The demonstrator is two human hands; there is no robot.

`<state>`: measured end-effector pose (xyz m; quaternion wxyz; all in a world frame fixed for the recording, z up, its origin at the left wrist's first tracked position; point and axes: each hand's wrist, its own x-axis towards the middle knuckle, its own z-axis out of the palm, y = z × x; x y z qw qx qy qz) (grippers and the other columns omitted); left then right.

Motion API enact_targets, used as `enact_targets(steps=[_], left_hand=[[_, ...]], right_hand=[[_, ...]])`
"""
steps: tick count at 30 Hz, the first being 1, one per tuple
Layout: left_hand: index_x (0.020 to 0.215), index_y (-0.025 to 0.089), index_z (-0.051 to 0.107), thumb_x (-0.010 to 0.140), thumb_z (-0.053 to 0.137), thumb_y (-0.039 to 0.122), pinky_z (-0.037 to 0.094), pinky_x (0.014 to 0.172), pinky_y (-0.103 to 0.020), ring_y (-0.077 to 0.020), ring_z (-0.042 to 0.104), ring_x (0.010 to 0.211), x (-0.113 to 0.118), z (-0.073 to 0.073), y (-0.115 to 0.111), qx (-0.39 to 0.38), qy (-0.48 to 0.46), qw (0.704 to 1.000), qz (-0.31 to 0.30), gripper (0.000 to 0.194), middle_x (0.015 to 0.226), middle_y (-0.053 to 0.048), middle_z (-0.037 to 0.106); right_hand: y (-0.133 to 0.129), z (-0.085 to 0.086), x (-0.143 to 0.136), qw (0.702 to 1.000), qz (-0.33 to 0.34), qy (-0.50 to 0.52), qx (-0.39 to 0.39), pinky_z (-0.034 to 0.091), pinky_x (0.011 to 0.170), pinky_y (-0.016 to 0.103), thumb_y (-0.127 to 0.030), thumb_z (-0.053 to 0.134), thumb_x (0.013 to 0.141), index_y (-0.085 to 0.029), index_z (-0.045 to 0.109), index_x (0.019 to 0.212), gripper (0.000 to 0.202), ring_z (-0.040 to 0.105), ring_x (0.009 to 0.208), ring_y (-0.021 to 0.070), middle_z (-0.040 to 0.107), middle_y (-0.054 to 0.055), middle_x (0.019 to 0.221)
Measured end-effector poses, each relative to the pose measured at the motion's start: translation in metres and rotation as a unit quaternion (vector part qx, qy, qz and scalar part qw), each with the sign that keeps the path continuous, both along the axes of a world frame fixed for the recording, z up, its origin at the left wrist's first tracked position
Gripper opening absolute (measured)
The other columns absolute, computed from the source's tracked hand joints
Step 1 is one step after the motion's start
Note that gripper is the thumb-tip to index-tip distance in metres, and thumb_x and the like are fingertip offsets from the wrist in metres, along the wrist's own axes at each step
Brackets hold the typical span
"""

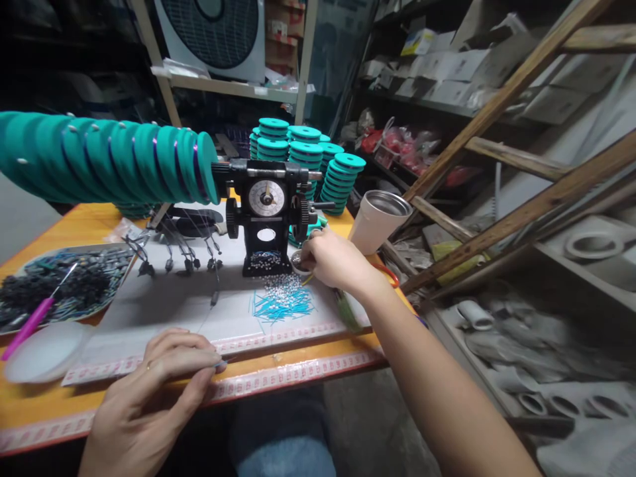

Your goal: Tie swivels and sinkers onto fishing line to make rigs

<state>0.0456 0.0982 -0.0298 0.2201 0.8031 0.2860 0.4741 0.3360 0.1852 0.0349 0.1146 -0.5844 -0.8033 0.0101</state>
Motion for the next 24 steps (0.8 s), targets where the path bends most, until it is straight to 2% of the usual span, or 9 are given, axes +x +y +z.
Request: enact_targets(steps=[5, 9, 14, 17, 19, 20, 22, 24], left_hand=[[0.097, 0.020, 0.063, 0.090, 0.062, 0.003, 0.047, 0.079, -0.027, -0.0154, 0.058, 0.092, 0.001, 0.000, 0.002, -0.020, -0.004, 1.000, -0.007, 0.018, 0.087, -0.002, 0.065], [0.096, 0.020, 0.063, 0.089, 0.062, 0.003, 0.047, 0.080, -0.028, -0.0155, 0.059, 0.091, 0.002, 0.001, 0.002, -0.020, 0.003, 1.000, -0.005, 0.018, 0.087, -0.002, 0.066], [0.095, 0.021, 0.062, 0.090, 0.062, 0.004, 0.046, 0.080, -0.030, -0.0162, 0.059, 0.091, 0.002, 0.001, -0.001, -0.025, 0.004, 1.000, 0.012, 0.018, 0.087, -0.002, 0.065], [0.094, 0.021, 0.062, 0.090, 0.061, 0.004, 0.046, 0.080, -0.030, -0.0161, 0.059, 0.090, 0.002, 0.002, -0.002, -0.031, -0.001, 0.999, 0.016, 0.018, 0.086, -0.001, 0.064], [0.094, 0.021, 0.062, 0.090, 0.061, 0.003, 0.046, 0.080, -0.031, -0.0159, 0.059, 0.089, 0.002, 0.002, -0.003, -0.033, -0.002, 0.999, 0.014, 0.018, 0.085, -0.001, 0.065], [0.094, 0.021, 0.062, 0.089, 0.062, 0.003, 0.046, 0.080, -0.031, -0.0159, 0.060, 0.089, 0.002, 0.002, -0.003, -0.034, -0.002, 0.999, 0.014, 0.018, 0.085, -0.001, 0.065], [0.094, 0.021, 0.062, 0.089, 0.062, 0.004, 0.046, 0.081, -0.031, -0.0163, 0.060, 0.089, 0.002, 0.002, -0.003, -0.036, 0.000, 0.999, 0.015, 0.018, 0.085, -0.001, 0.065], [0.094, 0.021, 0.063, 0.089, 0.063, 0.004, 0.046, 0.080, -0.032, -0.0168, 0.060, 0.089, 0.002, 0.002, -0.003, -0.038, 0.000, 0.999, 0.018, 0.017, 0.086, -0.002, 0.065]], right_hand=[[-0.004, -0.004, 0.002, 0.999, -0.019, 0.039, 0.007, 0.045, 0.070, 0.028, -0.003, 0.064, 0.083, -0.016, 0.070, 0.083, 0.014, 0.065, 0.079, 0.0210, 0.072, 0.007, 0.084], [-0.006, -0.010, 0.003, 0.996, -0.029, 0.079, 0.032, 0.046, 0.070, 0.030, -0.006, 0.059, 0.087, -0.015, 0.066, 0.087, 0.011, 0.066, 0.080, 0.0226, 0.073, 0.009, 0.087], [-0.016, -0.007, 0.000, 0.986, -0.033, 0.146, 0.078, 0.045, 0.065, 0.029, -0.004, 0.058, 0.083, -0.018, 0.059, 0.081, 0.014, 0.064, 0.069, 0.0195, 0.068, 0.004, 0.075], [-0.045, -0.001, -0.012, 0.969, -0.048, 0.206, 0.130, 0.047, 0.061, 0.027, -0.008, 0.060, 0.084, -0.020, 0.057, 0.080, 0.014, 0.060, 0.061, 0.0156, 0.063, 0.000, 0.069], [-0.074, -0.003, -0.029, 0.954, -0.046, 0.258, 0.149, 0.052, 0.064, 0.025, -0.010, 0.061, 0.087, -0.020, 0.057, 0.084, 0.011, 0.064, 0.066, 0.0144, 0.066, 0.000, 0.077], [-0.088, -0.006, -0.039, 0.946, -0.035, 0.289, 0.140, 0.054, 0.065, 0.023, -0.011, 0.061, 0.088, -0.021, 0.057, 0.085, 0.011, 0.067, 0.071, 0.0137, 0.068, 0.000, 0.081], [-0.115, -0.017, -0.061, 0.913, -0.002, 0.396, 0.094, 0.057, 0.068, 0.020, -0.009, 0.064, 0.088, -0.023, 0.062, 0.087, 0.014, 0.069, 0.077, 0.0121, 0.069, -0.002, 0.084], [-0.133, -0.032, -0.082, 0.891, 0.009, 0.444, 0.098, 0.058, 0.075, 0.020, -0.007, 0.066, 0.087, -0.024, 0.065, 0.088, 0.017, 0.071, 0.083, 0.0121, 0.072, -0.002, 0.086]])
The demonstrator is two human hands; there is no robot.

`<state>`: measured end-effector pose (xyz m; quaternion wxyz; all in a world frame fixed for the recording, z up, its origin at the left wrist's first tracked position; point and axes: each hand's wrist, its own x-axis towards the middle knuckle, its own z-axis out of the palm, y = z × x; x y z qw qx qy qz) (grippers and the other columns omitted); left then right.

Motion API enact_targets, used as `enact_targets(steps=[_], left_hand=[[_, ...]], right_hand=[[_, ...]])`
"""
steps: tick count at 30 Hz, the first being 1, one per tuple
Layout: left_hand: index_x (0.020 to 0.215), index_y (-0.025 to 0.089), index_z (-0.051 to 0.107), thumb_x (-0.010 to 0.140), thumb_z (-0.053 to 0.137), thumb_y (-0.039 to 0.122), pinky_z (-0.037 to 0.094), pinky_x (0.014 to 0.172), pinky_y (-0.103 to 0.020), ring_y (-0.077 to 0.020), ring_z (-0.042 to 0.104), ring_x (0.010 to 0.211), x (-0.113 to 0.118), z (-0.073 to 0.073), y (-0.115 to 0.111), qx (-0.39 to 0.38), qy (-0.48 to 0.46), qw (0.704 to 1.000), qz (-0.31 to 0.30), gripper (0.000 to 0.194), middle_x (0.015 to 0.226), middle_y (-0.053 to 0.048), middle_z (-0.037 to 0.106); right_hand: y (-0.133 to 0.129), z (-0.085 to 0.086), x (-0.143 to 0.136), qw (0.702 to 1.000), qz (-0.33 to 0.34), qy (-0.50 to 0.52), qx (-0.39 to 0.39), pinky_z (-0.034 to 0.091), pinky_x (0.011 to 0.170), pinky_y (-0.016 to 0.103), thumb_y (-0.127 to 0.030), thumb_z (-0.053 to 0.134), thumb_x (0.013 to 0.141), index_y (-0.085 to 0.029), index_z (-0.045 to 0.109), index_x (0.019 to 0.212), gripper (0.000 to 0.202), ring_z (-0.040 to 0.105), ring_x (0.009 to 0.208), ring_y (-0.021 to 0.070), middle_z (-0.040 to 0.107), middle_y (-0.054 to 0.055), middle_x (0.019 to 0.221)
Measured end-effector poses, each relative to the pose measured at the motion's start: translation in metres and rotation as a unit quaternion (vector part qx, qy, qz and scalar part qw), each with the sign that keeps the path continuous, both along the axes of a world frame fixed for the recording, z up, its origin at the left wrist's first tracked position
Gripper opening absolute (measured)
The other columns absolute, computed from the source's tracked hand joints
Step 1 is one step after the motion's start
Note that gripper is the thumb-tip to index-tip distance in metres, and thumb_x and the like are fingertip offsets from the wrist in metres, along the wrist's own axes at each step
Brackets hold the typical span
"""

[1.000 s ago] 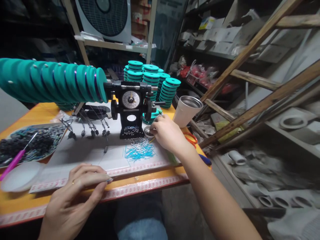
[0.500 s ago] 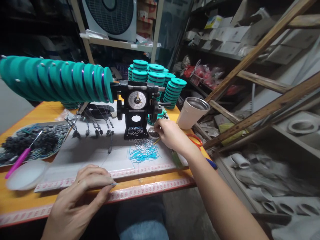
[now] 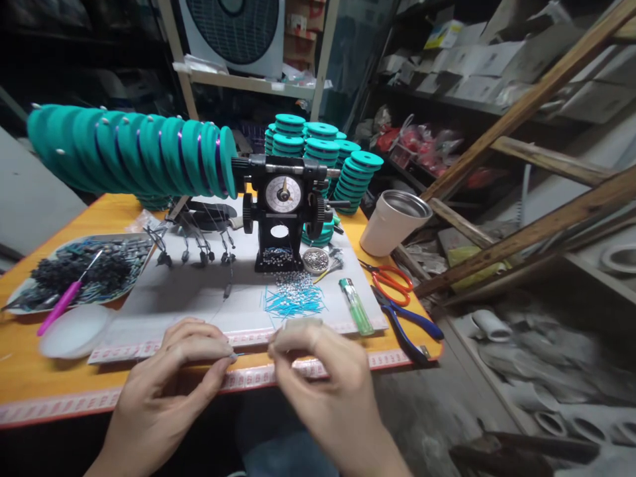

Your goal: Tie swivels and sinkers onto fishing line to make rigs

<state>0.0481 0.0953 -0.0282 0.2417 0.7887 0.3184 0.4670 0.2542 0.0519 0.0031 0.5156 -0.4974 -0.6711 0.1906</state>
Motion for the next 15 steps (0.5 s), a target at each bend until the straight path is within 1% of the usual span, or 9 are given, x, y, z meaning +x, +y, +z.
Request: enact_targets(steps=[1, 3, 6, 11, 15], left_hand=[[0.094, 0.021, 0.063, 0.089, 0.063, 0.005, 0.046, 0.079, -0.032, -0.0171, 0.060, 0.089, 0.000, 0.000, 0.000, 0.000, -0.001, 1.000, 0.001, 0.017, 0.086, -0.002, 0.064], [0.093, 0.021, 0.064, 0.089, 0.063, 0.006, 0.047, 0.078, -0.032, -0.0176, 0.060, 0.089, 0.000, 0.000, 0.000, -0.001, -0.003, 1.000, 0.005, 0.015, 0.085, -0.002, 0.064], [0.092, 0.020, 0.064, 0.089, 0.063, 0.006, 0.047, 0.078, -0.032, -0.0180, 0.060, 0.088, 0.000, 0.001, -0.001, -0.002, -0.004, 1.000, 0.012, 0.015, 0.085, -0.003, 0.064], [0.092, 0.020, 0.063, 0.088, 0.063, 0.004, 0.047, 0.078, -0.032, -0.0177, 0.059, 0.090, -0.001, 0.002, -0.003, -0.014, -0.008, 1.000, 0.010, 0.016, 0.086, -0.003, 0.064], [0.092, 0.020, 0.062, 0.088, 0.062, 0.003, 0.047, 0.079, -0.032, -0.0172, 0.059, 0.090, -0.001, 0.002, -0.003, -0.015, -0.011, 1.000, 0.006, 0.017, 0.086, -0.003, 0.063]], right_hand=[[-0.006, -0.008, -0.009, 1.000, -0.004, 0.023, 0.005, 0.059, 0.076, 0.019, -0.005, 0.067, 0.086, -0.025, 0.066, 0.089, 0.020, 0.072, 0.083, 0.0119, 0.073, -0.003, 0.086], [-0.012, -0.021, -0.024, 0.996, -0.040, 0.081, 0.006, 0.061, 0.075, 0.018, -0.004, 0.070, 0.084, -0.027, 0.067, 0.099, 0.027, 0.075, 0.082, 0.0120, 0.075, -0.003, 0.089], [-0.012, -0.032, -0.037, 0.982, -0.093, 0.163, -0.002, 0.064, 0.073, 0.018, -0.005, 0.073, 0.083, -0.030, 0.063, 0.114, 0.042, 0.077, 0.083, 0.0138, 0.078, -0.002, 0.095], [-0.012, -0.032, -0.042, 0.976, -0.105, 0.191, 0.003, 0.066, 0.072, 0.022, -0.005, 0.074, 0.082, -0.029, 0.066, 0.112, 0.040, 0.079, 0.084, 0.0179, 0.079, 0.000, 0.096], [-0.013, -0.031, -0.045, 0.973, -0.103, 0.206, 0.000, 0.067, 0.072, 0.023, -0.005, 0.074, 0.081, -0.029, 0.067, 0.111, 0.039, 0.079, 0.083, 0.0180, 0.079, 0.000, 0.095]])
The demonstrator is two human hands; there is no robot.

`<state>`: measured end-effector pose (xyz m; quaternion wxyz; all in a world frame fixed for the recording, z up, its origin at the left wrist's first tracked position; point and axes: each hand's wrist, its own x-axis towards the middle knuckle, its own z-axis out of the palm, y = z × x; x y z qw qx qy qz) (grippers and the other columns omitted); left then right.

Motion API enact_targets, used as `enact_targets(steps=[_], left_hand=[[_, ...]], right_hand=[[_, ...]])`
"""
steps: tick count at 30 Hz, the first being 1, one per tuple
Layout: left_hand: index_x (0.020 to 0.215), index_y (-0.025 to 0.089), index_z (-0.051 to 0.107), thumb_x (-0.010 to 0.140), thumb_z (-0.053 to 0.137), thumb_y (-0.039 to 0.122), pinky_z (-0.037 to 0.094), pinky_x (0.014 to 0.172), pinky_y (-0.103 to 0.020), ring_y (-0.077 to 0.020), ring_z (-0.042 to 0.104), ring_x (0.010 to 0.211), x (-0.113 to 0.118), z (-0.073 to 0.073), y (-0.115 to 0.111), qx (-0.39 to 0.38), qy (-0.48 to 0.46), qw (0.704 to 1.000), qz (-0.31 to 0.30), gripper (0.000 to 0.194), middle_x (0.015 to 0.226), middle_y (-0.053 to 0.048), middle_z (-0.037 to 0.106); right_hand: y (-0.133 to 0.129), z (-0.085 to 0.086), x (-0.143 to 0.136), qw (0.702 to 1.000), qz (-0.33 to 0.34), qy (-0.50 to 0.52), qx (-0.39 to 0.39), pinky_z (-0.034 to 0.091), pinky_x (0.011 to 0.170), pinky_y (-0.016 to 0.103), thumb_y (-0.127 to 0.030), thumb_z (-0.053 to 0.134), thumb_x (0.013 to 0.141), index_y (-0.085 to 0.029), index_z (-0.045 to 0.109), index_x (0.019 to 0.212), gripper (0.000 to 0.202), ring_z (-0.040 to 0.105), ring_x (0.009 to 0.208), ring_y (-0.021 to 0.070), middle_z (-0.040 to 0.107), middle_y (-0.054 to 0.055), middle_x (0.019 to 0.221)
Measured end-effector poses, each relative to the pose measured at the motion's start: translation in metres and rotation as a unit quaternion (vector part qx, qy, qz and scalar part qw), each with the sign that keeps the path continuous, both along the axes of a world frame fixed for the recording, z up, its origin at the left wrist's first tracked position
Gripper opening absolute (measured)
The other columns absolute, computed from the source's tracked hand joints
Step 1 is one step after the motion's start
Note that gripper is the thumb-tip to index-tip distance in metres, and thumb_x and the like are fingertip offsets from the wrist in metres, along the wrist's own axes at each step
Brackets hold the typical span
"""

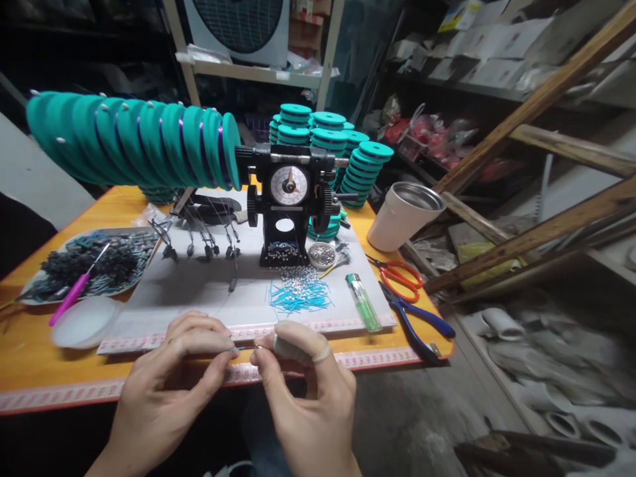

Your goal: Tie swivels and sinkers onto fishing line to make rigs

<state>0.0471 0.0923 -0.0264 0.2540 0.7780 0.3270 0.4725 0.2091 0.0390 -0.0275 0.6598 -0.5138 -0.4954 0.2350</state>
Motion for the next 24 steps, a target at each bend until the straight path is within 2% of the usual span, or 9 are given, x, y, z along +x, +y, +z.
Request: enact_targets(steps=[5, 12, 17, 24], left_hand=[[0.091, 0.019, 0.062, 0.088, 0.062, 0.003, 0.047, 0.079, -0.031, -0.0163, 0.058, 0.089, 0.0008, 0.0013, 0.0017, -0.008, -0.012, 1.000, -0.005, 0.017, 0.085, -0.002, 0.062], [0.090, 0.019, 0.062, 0.088, 0.061, 0.003, 0.047, 0.078, -0.032, -0.0170, 0.059, 0.088, 0.0000, 0.0013, 0.0002, -0.008, -0.014, 1.000, 0.002, 0.016, 0.084, -0.003, 0.062], [0.091, 0.020, 0.062, 0.089, 0.061, 0.004, 0.047, 0.079, -0.033, -0.0176, 0.059, 0.089, -0.0002, -0.0008, 0.0001, -0.015, -0.015, 1.000, 0.000, 0.016, 0.085, -0.003, 0.063], [0.091, 0.021, 0.062, 0.088, 0.062, 0.004, 0.047, 0.079, -0.032, -0.0183, 0.060, 0.090, -0.0005, -0.0002, 0.0011, -0.011, -0.012, 1.000, 0.001, 0.017, 0.085, -0.003, 0.065]], right_hand=[[0.0018, 0.0022, -0.0056, 0.998, -0.011, 0.055, -0.006, 0.066, 0.071, 0.020, -0.006, 0.073, 0.083, -0.030, 0.069, 0.108, 0.035, 0.079, 0.079, 0.0160, 0.079, -0.002, 0.092], [0.0015, 0.0022, -0.0046, 0.999, -0.008, 0.045, -0.002, 0.067, 0.068, 0.022, -0.005, 0.072, 0.084, -0.030, 0.069, 0.107, 0.034, 0.079, 0.082, 0.0190, 0.079, -0.001, 0.094], [0.0017, 0.0013, -0.0059, 1.000, 0.002, 0.030, 0.000, 0.067, 0.067, 0.020, -0.005, 0.073, 0.083, -0.031, 0.069, 0.108, 0.036, 0.079, 0.075, 0.0159, 0.079, -0.003, 0.093], [0.0017, -0.0008, -0.0087, 0.998, 0.025, 0.053, -0.023, 0.066, 0.070, 0.021, -0.007, 0.072, 0.085, -0.032, 0.068, 0.109, 0.035, 0.079, 0.077, 0.0157, 0.080, -0.002, 0.094]])
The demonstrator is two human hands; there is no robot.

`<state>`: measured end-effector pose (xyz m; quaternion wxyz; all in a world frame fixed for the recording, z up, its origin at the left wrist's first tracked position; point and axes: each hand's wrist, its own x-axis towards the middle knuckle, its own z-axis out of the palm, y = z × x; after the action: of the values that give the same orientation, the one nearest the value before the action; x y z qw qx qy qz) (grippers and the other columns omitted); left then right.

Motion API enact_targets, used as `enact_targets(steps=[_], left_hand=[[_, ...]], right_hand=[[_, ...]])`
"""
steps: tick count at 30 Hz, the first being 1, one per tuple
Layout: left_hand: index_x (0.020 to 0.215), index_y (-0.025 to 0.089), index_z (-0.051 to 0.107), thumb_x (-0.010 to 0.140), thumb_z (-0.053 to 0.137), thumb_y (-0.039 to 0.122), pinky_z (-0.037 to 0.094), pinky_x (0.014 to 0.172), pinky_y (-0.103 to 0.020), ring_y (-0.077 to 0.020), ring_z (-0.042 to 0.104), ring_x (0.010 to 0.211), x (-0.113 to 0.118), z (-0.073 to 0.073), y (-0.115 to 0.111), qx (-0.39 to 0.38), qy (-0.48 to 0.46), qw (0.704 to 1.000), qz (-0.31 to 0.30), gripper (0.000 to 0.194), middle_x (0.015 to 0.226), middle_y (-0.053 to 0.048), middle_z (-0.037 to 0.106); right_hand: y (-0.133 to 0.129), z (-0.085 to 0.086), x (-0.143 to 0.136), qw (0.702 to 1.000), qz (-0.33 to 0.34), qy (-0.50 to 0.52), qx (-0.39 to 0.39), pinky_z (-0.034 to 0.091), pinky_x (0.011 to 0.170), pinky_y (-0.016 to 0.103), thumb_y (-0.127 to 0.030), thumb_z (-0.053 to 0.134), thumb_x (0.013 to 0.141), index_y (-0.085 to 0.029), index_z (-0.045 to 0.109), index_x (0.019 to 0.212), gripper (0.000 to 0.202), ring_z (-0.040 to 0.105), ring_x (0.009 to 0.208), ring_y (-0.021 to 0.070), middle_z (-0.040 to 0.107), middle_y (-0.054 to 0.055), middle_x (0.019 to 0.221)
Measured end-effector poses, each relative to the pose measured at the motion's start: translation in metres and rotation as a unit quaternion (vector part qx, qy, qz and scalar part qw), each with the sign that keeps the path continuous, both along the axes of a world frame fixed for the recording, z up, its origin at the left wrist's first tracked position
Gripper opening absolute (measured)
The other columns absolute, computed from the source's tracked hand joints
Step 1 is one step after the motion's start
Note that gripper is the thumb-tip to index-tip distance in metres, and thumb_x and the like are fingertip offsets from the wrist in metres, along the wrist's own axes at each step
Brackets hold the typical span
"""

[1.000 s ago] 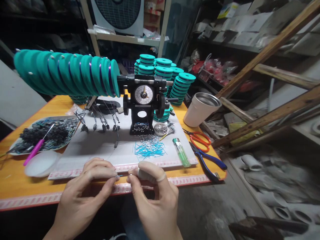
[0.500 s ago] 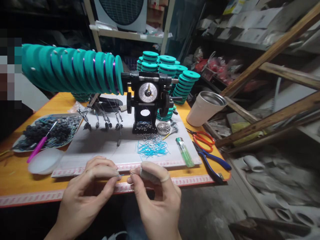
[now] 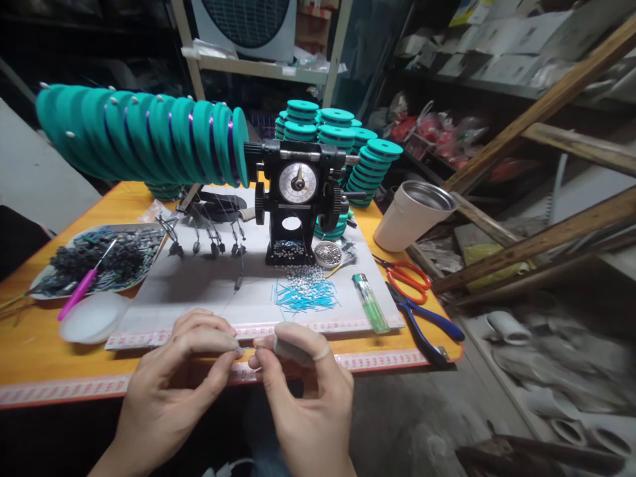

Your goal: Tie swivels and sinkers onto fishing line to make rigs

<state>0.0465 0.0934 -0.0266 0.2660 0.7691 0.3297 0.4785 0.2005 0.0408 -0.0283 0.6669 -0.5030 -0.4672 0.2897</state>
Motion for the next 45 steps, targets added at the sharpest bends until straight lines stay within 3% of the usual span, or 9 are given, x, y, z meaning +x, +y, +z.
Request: enact_targets(steps=[7, 13, 17, 21, 26, 32, 39, 42, 45], left_hand=[[0.091, 0.020, 0.063, 0.088, 0.063, 0.005, 0.047, 0.080, -0.032, -0.0173, 0.060, 0.088, -0.001, 0.001, -0.002, 0.005, 0.007, 1.000, -0.016, 0.016, 0.084, -0.002, 0.066], [0.108, 0.021, 0.069, 0.087, 0.069, 0.007, 0.049, 0.081, -0.034, -0.0192, 0.061, 0.088, 0.000, -0.001, -0.001, 0.028, -0.003, 1.000, -0.003, 0.025, 0.084, -0.003, 0.070], [0.101, 0.021, 0.072, 0.086, 0.068, 0.002, 0.048, 0.080, -0.034, -0.0180, 0.062, 0.086, 0.001, -0.001, 0.003, 0.041, -0.031, 0.999, -0.005, 0.025, 0.080, -0.001, 0.071], [0.100, 0.023, 0.072, 0.086, 0.068, 0.003, 0.047, 0.084, -0.037, -0.0178, 0.065, 0.082, -0.001, 0.001, 0.003, 0.036, -0.038, 0.999, -0.016, 0.025, 0.079, 0.000, 0.073], [0.099, 0.025, 0.073, 0.086, 0.070, 0.006, 0.045, 0.087, -0.039, -0.0181, 0.066, 0.081, -0.002, 0.002, 0.002, 0.034, -0.037, 0.998, -0.021, 0.023, 0.079, 0.002, 0.075], [0.093, 0.024, 0.072, 0.085, 0.070, 0.007, 0.044, 0.087, -0.040, -0.0187, 0.067, 0.080, -0.001, 0.006, 0.001, 0.033, -0.019, 0.999, -0.021, 0.018, 0.078, 0.001, 0.074], [0.099, 0.025, 0.067, 0.089, 0.065, 0.004, 0.034, 0.099, -0.040, -0.0147, 0.065, 0.084, -0.029, 0.015, 0.005, 0.067, 0.084, 0.994, -0.023, 0.023, 0.082, 0.004, 0.070], [0.101, 0.024, 0.067, 0.092, 0.062, 0.004, 0.033, 0.102, -0.039, -0.0122, 0.065, 0.081, -0.045, 0.019, 0.016, 0.075, 0.123, 0.989, -0.037, 0.022, 0.082, 0.004, 0.069], [0.105, 0.023, 0.066, 0.094, 0.059, 0.005, 0.033, 0.102, -0.041, -0.0112, 0.064, 0.077, -0.056, 0.023, 0.028, 0.110, 0.173, 0.977, -0.064, 0.022, 0.084, 0.003, 0.069]], right_hand=[[0.000, -0.002, -0.003, 0.999, 0.010, -0.029, -0.013, 0.065, 0.073, 0.021, -0.007, 0.073, 0.083, -0.032, 0.068, 0.109, 0.037, 0.078, 0.081, 0.0154, 0.079, -0.003, 0.093], [0.001, -0.002, -0.004, 0.998, -0.014, -0.059, 0.000, 0.065, 0.068, 0.019, -0.007, 0.073, 0.081, -0.031, 0.067, 0.110, 0.038, 0.078, 0.077, 0.0146, 0.078, -0.003, 0.091], [-0.003, -0.008, 0.000, 0.992, -0.033, -0.122, 0.009, 0.066, 0.073, 0.022, -0.010, 0.077, 0.081, -0.030, 0.066, 0.116, 0.042, 0.078, 0.080, 0.0162, 0.079, -0.001, 0.094], [-0.005, -0.008, 0.006, 0.993, 0.003, -0.115, 0.016, 0.067, 0.071, 0.025, -0.010, 0.077, 0.081, -0.029, 0.063, 0.119, 0.045, 0.078, 0.081, 0.0186, 0.078, 0.000, 0.092], [-0.005, 0.000, 0.009, 0.992, 0.033, -0.111, 0.049, 0.065, 0.071, 0.022, -0.008, 0.076, 0.081, -0.031, 0.066, 0.115, 0.042, 0.074, 0.079, 0.0137, 0.074, 0.000, 0.100], [-0.007, 0.001, 0.006, 0.985, 0.000, -0.157, 0.076, 0.060, 0.078, 0.019, -0.001, 0.068, 0.084, -0.028, 0.066, 0.108, 0.036, 0.071, 0.085, 0.0117, 0.074, -0.002, 0.092], [-0.003, 0.000, 0.007, 0.976, -0.028, -0.214, 0.034, 0.055, 0.068, 0.023, -0.008, 0.065, 0.089, -0.026, 0.061, 0.104, 0.024, 0.065, 0.077, 0.0123, 0.068, -0.001, 0.090], [0.005, -0.001, 0.010, 0.957, -0.021, -0.289, 0.031, 0.053, 0.065, 0.025, -0.007, 0.061, 0.092, -0.023, 0.059, 0.107, 0.022, 0.062, 0.078, 0.0138, 0.065, 0.002, 0.092], [0.013, -0.004, 0.014, 0.933, -0.034, -0.356, 0.042, 0.053, 0.072, 0.029, -0.006, 0.058, 0.093, -0.019, 0.058, 0.111, 0.022, 0.062, 0.082, 0.0162, 0.063, 0.004, 0.092]])
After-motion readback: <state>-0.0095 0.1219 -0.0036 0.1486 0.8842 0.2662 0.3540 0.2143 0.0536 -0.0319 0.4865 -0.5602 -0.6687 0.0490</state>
